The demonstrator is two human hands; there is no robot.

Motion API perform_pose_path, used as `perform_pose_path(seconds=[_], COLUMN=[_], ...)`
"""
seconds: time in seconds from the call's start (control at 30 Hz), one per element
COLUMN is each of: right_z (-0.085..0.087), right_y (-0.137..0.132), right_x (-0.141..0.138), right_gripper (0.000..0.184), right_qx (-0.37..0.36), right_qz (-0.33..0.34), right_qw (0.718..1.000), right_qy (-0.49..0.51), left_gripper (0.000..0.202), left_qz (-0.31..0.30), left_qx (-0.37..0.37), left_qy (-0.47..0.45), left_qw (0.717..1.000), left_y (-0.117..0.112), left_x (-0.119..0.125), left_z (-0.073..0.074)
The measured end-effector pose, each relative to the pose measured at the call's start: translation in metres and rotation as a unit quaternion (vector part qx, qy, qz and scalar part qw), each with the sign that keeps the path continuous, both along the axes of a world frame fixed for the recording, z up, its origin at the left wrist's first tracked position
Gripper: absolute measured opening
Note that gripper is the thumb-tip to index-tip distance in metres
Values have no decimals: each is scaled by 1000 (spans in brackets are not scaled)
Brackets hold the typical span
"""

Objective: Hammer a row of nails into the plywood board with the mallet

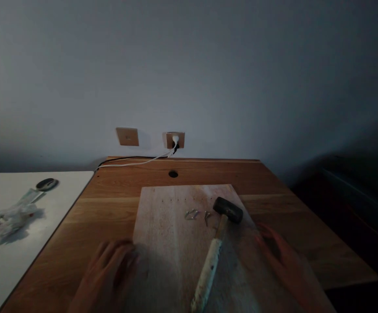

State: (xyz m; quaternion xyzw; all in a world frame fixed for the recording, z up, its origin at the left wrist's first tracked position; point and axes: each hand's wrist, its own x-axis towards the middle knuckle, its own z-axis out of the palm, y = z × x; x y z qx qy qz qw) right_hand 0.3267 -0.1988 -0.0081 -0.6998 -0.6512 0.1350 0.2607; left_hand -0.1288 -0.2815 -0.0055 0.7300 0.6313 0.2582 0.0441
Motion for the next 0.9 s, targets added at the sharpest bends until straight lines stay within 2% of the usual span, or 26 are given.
perform_pose_path(seconds=[0.1,0.17,0.23,0.33,0.43,0.53,0.63,0.77,0.9], right_z=[6,12,18,25,27,26,26,35,44], right_y=[-7,-13,-17,-21,-20,-17,-15,-15,-18], right_x=[-18,-36,-56,-81,-98,-107,-110,-104,-86], right_gripper=[45,43,41,41,45,45,44,40,35], right_qx=[76,101,59,-36,-84,-93,-101,-118,-117], right_qz=[-3,13,86,164,198,226,224,200,184], right_qw=[997,995,995,986,976,968,968,971,974], right_qy=[-27,-23,5,27,38,54,52,55,58], left_gripper=[23,27,33,36,39,37,36,36,38], left_qz=[-57,-122,-174,-212,-228,-235,-233,-220,-218], left_qx=[41,28,-2,-45,-74,-104,-121,-127,-119], left_qy=[34,41,48,54,59,61,59,73,91], left_qw=[997,991,984,975,969,964,963,964,964], left_y=[30,50,68,87,98,104,108,114,119], left_x=[18,37,55,75,83,87,88,85,81], left_z=[16,26,31,32,31,33,36,35,33])
